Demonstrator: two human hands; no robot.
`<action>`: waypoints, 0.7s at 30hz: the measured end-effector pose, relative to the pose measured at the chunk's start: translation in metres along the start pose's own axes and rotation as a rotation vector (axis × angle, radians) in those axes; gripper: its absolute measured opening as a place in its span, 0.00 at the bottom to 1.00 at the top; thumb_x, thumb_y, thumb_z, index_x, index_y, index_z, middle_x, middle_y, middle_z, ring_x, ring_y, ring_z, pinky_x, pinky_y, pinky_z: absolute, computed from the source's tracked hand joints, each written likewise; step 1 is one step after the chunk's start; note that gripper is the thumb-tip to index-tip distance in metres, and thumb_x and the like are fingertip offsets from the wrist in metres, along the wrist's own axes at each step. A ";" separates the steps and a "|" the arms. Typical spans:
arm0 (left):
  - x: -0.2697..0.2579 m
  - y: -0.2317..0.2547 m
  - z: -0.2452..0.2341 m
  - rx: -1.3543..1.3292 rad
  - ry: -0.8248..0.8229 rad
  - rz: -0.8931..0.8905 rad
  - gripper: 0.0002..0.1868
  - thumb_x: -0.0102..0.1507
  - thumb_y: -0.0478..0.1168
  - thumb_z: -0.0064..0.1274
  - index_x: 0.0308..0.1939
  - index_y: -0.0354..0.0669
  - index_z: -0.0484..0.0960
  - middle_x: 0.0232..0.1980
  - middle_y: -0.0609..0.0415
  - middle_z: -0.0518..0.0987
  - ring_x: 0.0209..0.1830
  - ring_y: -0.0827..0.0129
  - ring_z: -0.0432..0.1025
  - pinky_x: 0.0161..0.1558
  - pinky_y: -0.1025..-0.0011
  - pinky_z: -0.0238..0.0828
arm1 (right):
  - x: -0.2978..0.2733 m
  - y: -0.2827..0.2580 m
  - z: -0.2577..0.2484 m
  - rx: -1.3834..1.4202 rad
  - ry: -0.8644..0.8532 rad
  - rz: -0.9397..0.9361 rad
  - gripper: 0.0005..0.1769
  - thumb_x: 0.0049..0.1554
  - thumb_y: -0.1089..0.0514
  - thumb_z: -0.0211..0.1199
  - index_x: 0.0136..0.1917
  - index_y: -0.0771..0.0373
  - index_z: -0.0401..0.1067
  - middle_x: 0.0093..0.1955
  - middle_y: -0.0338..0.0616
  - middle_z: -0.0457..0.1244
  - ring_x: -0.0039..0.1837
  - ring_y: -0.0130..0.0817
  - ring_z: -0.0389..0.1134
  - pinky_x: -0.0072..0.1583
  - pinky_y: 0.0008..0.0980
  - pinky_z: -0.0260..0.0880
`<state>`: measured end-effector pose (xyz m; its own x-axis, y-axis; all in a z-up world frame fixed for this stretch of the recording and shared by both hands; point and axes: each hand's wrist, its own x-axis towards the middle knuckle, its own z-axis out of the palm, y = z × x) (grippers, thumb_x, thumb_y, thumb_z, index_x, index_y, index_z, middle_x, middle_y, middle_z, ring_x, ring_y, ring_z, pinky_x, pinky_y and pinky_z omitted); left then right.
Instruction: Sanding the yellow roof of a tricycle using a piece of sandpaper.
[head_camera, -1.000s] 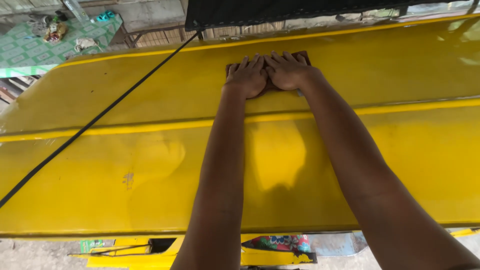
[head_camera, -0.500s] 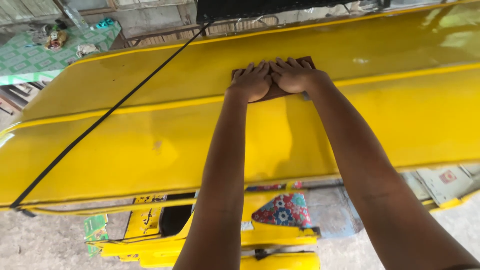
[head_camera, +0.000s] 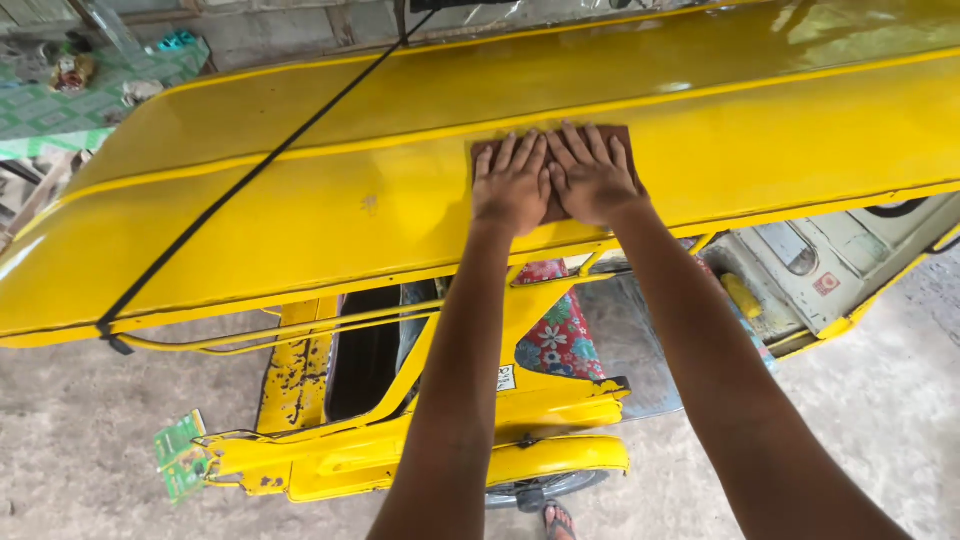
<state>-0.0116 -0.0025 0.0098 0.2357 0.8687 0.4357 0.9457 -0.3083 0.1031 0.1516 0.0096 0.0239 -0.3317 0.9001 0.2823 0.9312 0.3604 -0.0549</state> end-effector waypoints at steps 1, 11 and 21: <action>-0.007 0.000 -0.002 0.000 -0.003 -0.001 0.32 0.70 0.54 0.30 0.79 0.54 0.57 0.83 0.63 0.53 0.83 0.64 0.45 0.78 0.49 0.35 | -0.008 -0.005 -0.003 0.002 -0.003 0.000 0.36 0.66 0.41 0.35 0.85 0.46 0.40 0.88 0.40 0.32 0.86 0.50 0.30 0.79 0.62 0.28; -0.022 -0.001 -0.003 -0.010 0.117 0.068 0.32 0.71 0.53 0.35 0.78 0.51 0.60 0.82 0.59 0.58 0.83 0.62 0.49 0.79 0.51 0.39 | -0.023 -0.015 -0.008 0.026 0.021 0.004 0.35 0.67 0.42 0.36 0.85 0.47 0.41 0.88 0.41 0.33 0.86 0.51 0.31 0.79 0.63 0.29; 0.077 -0.025 -0.005 -0.015 -0.195 -0.019 0.33 0.71 0.55 0.26 0.79 0.53 0.52 0.83 0.62 0.48 0.83 0.63 0.40 0.78 0.51 0.32 | 0.062 0.000 -0.036 -0.005 -0.200 0.074 0.36 0.65 0.40 0.30 0.84 0.43 0.37 0.87 0.34 0.30 0.86 0.42 0.27 0.79 0.56 0.22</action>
<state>-0.0181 0.0698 0.0450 0.2584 0.9326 0.2518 0.9472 -0.2958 0.1234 0.1361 0.0571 0.0755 -0.2851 0.9550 0.0823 0.9547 0.2906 -0.0637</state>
